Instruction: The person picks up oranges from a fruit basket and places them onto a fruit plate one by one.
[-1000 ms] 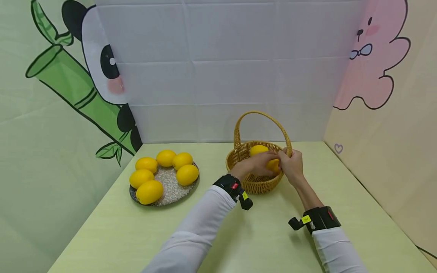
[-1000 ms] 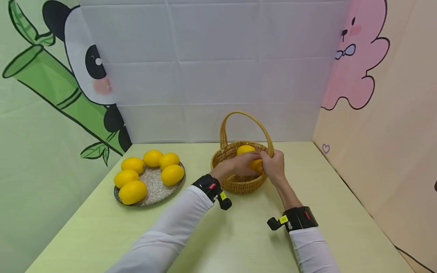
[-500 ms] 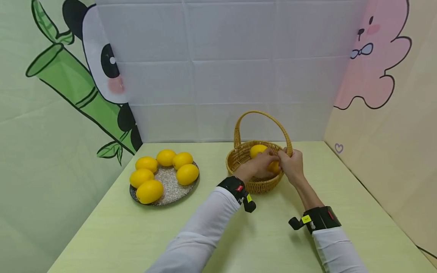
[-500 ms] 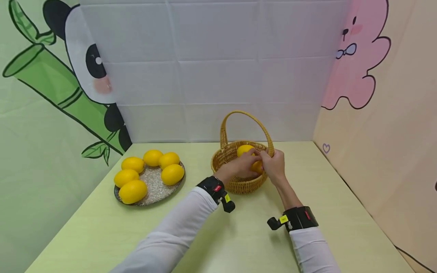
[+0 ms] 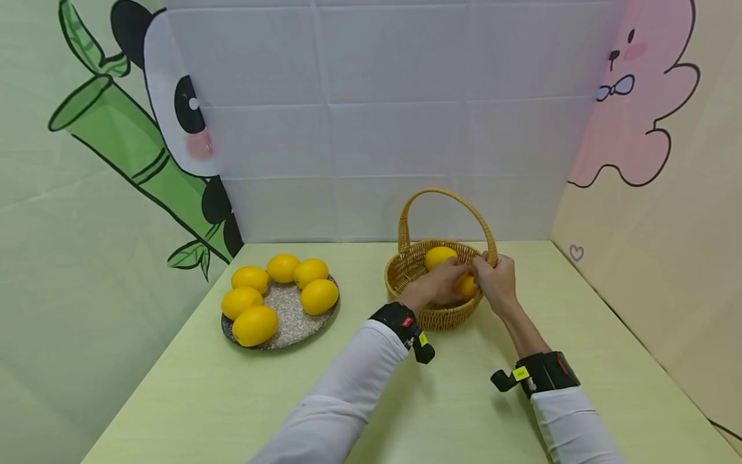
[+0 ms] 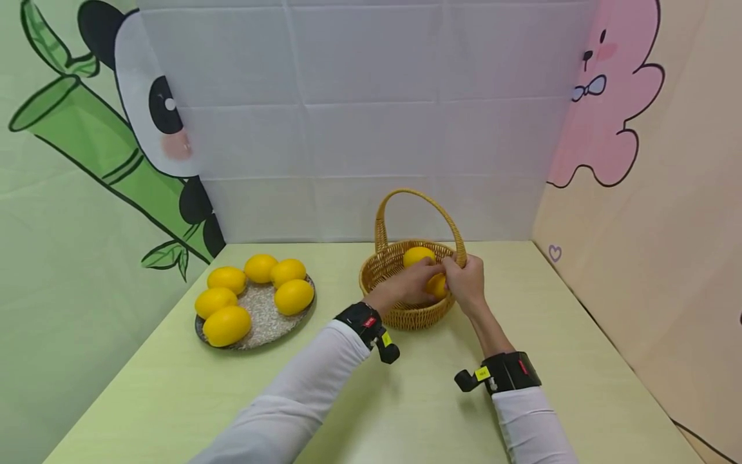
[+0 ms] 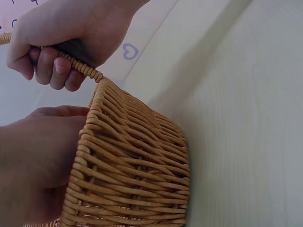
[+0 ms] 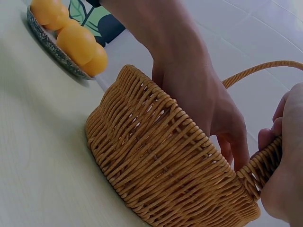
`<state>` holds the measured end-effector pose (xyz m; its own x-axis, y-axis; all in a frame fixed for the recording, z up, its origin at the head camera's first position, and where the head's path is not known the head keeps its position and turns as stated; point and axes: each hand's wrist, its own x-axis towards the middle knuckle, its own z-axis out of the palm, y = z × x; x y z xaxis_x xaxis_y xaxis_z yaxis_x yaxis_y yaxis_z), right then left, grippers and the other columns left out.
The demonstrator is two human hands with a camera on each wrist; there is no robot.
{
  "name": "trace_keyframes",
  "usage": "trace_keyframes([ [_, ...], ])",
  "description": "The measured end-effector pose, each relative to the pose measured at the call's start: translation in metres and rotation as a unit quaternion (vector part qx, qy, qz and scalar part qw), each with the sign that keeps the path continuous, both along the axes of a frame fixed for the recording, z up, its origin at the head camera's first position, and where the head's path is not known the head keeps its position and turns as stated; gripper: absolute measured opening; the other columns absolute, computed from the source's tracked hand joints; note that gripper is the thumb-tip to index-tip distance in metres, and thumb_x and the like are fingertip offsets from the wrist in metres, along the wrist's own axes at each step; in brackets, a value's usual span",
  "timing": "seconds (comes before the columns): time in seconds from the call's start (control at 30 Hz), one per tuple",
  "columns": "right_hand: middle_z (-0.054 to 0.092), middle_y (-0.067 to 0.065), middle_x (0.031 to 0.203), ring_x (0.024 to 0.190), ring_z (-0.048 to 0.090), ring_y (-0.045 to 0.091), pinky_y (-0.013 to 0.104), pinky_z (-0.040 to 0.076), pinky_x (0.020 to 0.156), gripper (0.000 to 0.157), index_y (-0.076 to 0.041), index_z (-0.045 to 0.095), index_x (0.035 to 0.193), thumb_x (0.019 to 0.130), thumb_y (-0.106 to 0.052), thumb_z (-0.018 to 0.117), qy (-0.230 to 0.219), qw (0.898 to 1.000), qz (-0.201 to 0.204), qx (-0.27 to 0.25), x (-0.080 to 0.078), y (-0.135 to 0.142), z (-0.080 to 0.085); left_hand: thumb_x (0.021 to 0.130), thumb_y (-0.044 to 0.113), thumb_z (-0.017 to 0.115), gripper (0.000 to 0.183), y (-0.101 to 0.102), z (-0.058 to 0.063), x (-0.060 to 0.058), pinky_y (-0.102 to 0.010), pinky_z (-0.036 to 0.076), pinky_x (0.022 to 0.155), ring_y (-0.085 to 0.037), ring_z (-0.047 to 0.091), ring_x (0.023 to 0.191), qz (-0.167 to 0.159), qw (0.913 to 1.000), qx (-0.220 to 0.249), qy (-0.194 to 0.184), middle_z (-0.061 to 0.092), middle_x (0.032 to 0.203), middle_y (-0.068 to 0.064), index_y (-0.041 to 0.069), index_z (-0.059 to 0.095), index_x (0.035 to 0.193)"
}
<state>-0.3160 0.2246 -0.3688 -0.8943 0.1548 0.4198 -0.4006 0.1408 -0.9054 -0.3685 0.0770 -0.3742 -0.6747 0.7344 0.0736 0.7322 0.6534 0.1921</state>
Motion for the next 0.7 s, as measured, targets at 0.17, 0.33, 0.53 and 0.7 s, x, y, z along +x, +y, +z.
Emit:
trace_keyframes([
  [0.17, 0.045, -0.006, 0.045, 0.038, 0.045, 0.022, 0.027, 0.043, 0.031, 0.035, -0.002, 0.045, 0.064, 0.098, -0.002, 0.052, 0.003, 1.0, -0.007, -0.005, -0.006, 0.003, -0.006, 0.097, 0.035, 0.071, 0.057, -0.001, 0.001, 0.003, -0.029, 0.049, 0.098, -0.013, 0.047, 0.11, 0.01, 0.9999, 0.001, -0.01, 0.046, 0.132, -0.004, 0.029, 0.052, 0.15],
  [0.33, 0.044, -0.006, 0.046, 0.039, 0.043, 0.024, 0.025, 0.042, 0.032, 0.035, -0.002, 0.045, 0.063, 0.098, -0.002, 0.053, 0.016, 1.0, -0.01, -0.002, -0.006, 0.002, -0.008, 0.096, 0.039, 0.071, 0.062, -0.005, 0.004, 0.003, -0.028, 0.05, 0.096, -0.012, 0.047, 0.109, 0.023, 0.9994, 0.01, -0.023, 0.046, 0.134, -0.004, 0.027, 0.05, 0.153],
  [0.53, 0.042, -0.006, 0.045, 0.037, 0.042, 0.024, 0.025, 0.04, 0.031, 0.035, -0.002, 0.045, 0.063, 0.097, -0.001, 0.053, 0.024, 1.0, -0.016, 0.002, -0.005, 0.002, -0.009, 0.095, 0.045, 0.07, 0.063, -0.015, 0.01, 0.002, -0.028, 0.051, 0.092, -0.013, 0.046, 0.115, 0.023, 0.9986, 0.044, -0.015, 0.049, 0.138, -0.001, 0.026, 0.05, 0.152],
  [0.7, 0.042, -0.007, 0.045, 0.036, 0.043, 0.013, 0.027, 0.042, 0.032, 0.035, -0.004, 0.043, 0.062, 0.096, 0.0, 0.052, 0.023, 1.0, -0.008, 0.002, -0.005, 0.001, -0.008, 0.094, 0.044, 0.072, 0.065, -0.032, 0.016, 0.0, -0.029, 0.052, 0.092, -0.014, 0.047, 0.118, 0.027, 0.9967, 0.076, 0.003, 0.051, 0.139, -0.002, 0.021, 0.052, 0.151],
])
